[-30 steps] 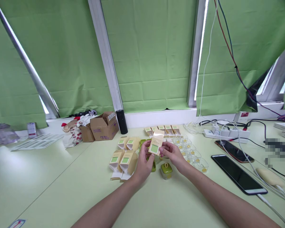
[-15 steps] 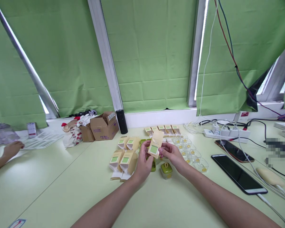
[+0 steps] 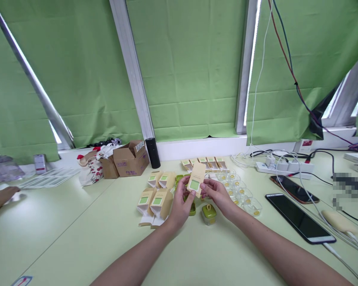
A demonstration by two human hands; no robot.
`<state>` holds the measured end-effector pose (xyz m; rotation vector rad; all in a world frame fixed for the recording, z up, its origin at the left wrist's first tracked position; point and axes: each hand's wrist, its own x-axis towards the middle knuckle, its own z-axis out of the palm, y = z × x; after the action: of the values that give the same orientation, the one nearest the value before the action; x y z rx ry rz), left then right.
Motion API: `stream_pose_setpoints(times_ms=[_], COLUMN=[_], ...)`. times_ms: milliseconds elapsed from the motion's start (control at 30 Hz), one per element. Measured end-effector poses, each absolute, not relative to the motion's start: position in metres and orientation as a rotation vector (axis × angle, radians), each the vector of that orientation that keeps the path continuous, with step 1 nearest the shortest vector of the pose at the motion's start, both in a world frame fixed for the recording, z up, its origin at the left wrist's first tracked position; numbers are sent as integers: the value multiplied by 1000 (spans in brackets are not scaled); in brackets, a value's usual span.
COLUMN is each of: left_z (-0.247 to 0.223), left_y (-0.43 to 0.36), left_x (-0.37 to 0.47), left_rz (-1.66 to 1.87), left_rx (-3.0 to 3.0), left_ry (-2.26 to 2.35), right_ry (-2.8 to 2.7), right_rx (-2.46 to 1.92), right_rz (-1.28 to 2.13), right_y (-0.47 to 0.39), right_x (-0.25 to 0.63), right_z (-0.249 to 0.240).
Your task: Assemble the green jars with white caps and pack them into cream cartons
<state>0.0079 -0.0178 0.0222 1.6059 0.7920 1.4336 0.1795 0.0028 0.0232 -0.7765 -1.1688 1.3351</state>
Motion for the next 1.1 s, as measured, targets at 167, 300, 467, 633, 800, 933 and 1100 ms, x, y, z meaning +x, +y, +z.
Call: stream_pose_setpoints(times_ms=[167,300,467,633,800,933,1100], left_z=[19,21,21,19,23,29,31], left_y=[-16,-16,-16,-17,-20,-22,-22], left_x=[8,8,8,8,7,4,4], left_rz=[1421,1422,1419,1394,1424,1508,1623], left_rx=[1580,1563,1550,1584,1600,1638,1750], left_ry=[781,762,722,668,747,811,1058], right_ry=[-1139,-1138,-1121,-1035,-1009,-1023,-1023], right_rx=[-777,-763,-762,-729,-692,-682,-709], right_rz=[1362,1373,1383,1424,1486,1474,1440], right_y=[4,5,7,10,6,3,1], right_x=[181,181,183,188,187,184,180], right_z=[22,21,20,24,28,28,26])
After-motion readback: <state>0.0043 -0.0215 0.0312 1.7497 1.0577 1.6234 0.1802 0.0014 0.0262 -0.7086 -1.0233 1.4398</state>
